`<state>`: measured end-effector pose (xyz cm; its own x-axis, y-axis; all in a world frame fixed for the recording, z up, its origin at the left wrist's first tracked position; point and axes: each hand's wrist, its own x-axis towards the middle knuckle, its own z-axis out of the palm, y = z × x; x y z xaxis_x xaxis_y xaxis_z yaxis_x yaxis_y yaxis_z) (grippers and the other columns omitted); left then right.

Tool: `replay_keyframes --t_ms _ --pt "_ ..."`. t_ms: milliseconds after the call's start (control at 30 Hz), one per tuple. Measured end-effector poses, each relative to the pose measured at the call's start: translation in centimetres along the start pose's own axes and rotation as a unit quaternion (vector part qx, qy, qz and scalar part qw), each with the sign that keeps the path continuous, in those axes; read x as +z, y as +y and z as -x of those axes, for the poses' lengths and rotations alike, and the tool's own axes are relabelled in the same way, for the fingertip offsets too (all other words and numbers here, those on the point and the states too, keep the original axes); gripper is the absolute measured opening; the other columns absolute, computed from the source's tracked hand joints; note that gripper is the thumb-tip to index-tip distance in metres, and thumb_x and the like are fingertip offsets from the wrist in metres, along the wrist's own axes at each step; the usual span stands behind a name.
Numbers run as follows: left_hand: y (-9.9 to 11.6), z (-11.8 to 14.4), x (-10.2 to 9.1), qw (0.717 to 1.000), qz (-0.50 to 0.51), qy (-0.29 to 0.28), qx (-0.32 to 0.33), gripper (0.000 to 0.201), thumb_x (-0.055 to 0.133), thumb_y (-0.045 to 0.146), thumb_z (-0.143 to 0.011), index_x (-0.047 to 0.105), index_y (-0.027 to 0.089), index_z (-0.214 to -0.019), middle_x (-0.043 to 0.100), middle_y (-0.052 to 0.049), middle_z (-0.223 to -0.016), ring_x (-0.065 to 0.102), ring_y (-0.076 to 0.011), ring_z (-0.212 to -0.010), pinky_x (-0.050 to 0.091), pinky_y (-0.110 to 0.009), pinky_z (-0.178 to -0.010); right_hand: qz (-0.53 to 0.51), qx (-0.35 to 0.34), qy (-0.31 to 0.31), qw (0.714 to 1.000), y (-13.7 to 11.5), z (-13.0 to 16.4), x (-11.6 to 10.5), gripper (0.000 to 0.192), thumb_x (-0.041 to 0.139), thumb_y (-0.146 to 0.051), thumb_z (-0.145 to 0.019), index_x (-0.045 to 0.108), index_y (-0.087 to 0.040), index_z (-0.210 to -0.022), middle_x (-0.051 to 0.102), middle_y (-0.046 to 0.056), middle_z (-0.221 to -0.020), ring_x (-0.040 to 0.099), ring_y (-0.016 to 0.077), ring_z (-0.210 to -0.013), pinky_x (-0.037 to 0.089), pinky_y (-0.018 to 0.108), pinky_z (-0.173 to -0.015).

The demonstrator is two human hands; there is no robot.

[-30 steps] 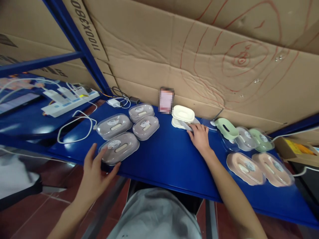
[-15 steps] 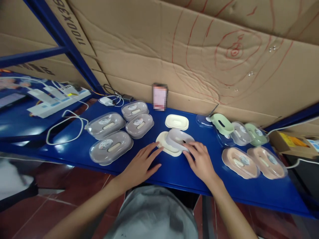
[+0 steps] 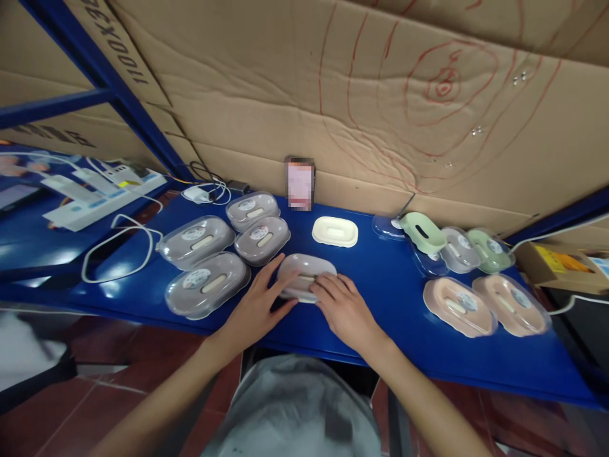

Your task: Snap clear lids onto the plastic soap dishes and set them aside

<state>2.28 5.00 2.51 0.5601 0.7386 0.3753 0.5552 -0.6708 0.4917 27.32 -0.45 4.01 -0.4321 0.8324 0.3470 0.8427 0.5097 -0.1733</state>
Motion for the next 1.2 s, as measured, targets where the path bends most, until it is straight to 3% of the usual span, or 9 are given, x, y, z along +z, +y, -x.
replay_keyframes --t_ms 233,333,400,533,633,767,933,1033,1200 --pt "-0.8 1.4 0.0 0.999 0.003 -0.011 0.038 0.047 0.070 0.028 -0.105 0.061 0.029 -0.151 0.039 -0.016 -0.175 0.050 -0.0367 -0.157 0.053 -0.059 -0.122 -0.030 -0.052 -0.036 0.998 1.4 1.1 -1.2 0.042 0.055 -0.027 -0.110 0.061 -0.026 -0.152 0.065 0.009 -0.156 0.056 0.0243 -0.151 0.048 0.052 -0.126" --pt "-0.8 1.7 0.0 0.999 -0.011 -0.017 0.035 0.044 0.066 0.028 -0.107 0.062 0.028 -0.151 0.037 -0.016 -0.176 0.051 -0.0369 -0.156 0.051 -0.060 -0.123 0.000 0.061 0.021 0.998 6.6 0.1 -1.9 0.043 0.044 -0.035 -0.115 0.058 -0.025 -0.154 0.063 0.011 -0.158 0.055 0.0253 -0.151 0.046 0.049 -0.127" --pt "-0.7 1.7 -0.1 0.999 -0.009 -0.017 0.036 0.043 0.065 0.029 -0.108 0.063 0.027 -0.150 0.037 -0.017 -0.176 0.051 -0.0374 -0.155 0.050 -0.061 -0.123 0.049 0.168 0.074 0.982 10.4 -0.9 -1.7 0.054 0.035 -0.043 -0.116 0.054 -0.013 -0.156 0.060 0.023 -0.157 0.053 0.0318 -0.152 0.044 0.053 -0.125" --pt "-0.7 1.5 -0.4 0.999 0.013 -0.020 0.029 0.042 0.064 0.030 -0.108 0.063 0.028 -0.150 0.038 -0.016 -0.176 0.051 -0.0365 -0.156 0.051 -0.060 -0.123 0.092 0.225 0.088 0.966 14.0 -1.8 -0.3 0.065 0.034 -0.053 -0.114 0.056 -0.007 -0.153 0.061 0.032 -0.148 0.056 0.0411 -0.143 0.043 0.065 -0.118" --pt "-0.7 1.6 -0.6 0.999 0.037 -0.013 0.029 0.044 0.065 0.031 -0.108 0.061 0.028 -0.151 0.043 -0.014 -0.174 0.052 -0.0340 -0.155 0.050 -0.057 -0.125 0.105 0.219 0.073 0.967 13.1 -0.8 0.1 0.055 0.045 -0.053 -0.111 0.061 -0.020 -0.151 0.066 0.021 -0.144 0.059 0.0387 -0.134 0.040 0.068 -0.118" --pt "-0.9 1.8 -0.8 0.997 0.076 -0.022 0.023 0.052 0.069 0.034 -0.106 0.056 0.032 -0.156 0.047 -0.011 -0.170 0.053 -0.0309 -0.154 0.047 -0.054 -0.128 0.117 0.213 0.033 0.969 12.2 1.5 -1.0 0.069 0.059 -0.063 -0.103 0.051 -0.027 -0.162 0.049 0.019 -0.167 0.045 0.0441 -0.152 0.036 0.074 -0.122" --pt "-0.7 1.8 -1.1 0.991 0.117 -0.055 -0.019 0.069 0.076 0.033 -0.101 0.045 0.036 -0.162 0.047 -0.010 -0.168 0.051 -0.0295 -0.154 0.044 -0.052 -0.130 0.070 0.241 0.027 0.968 10.8 3.0 -2.5 0.068 0.058 -0.067 -0.103 0.059 -0.027 -0.157 0.059 0.016 -0.161 0.054 0.0409 -0.148 0.049 0.066 -0.116" --pt "0.4 2.1 -0.7 0.990 0.123 -0.043 -0.059 0.086 0.082 0.035 -0.096 0.035 0.035 -0.168 0.050 -0.012 -0.162 0.053 -0.0316 -0.151 0.047 -0.053 -0.127 -0.009 0.223 0.081 0.971 6.2 2.6 -2.4 0.062 0.059 -0.061 -0.106 0.057 -0.029 -0.158 0.064 0.013 -0.156 0.061 0.0342 -0.143 0.052 0.057 -0.116" --pt "2.5 2.9 1.0 0.991 0.092 -0.023 -0.097 0.110 0.086 0.037 -0.091 0.015 0.033 -0.174 0.052 -0.017 -0.154 0.057 -0.0375 -0.142 0.053 -0.059 -0.118 0.019 0.146 0.055 0.988 -3.4 1.3 -0.5 0.054 0.062 -0.054 -0.106 0.058 -0.033 -0.156 0.062 0.012 -0.158 0.059 0.0350 -0.144 0.050 0.057 -0.114"
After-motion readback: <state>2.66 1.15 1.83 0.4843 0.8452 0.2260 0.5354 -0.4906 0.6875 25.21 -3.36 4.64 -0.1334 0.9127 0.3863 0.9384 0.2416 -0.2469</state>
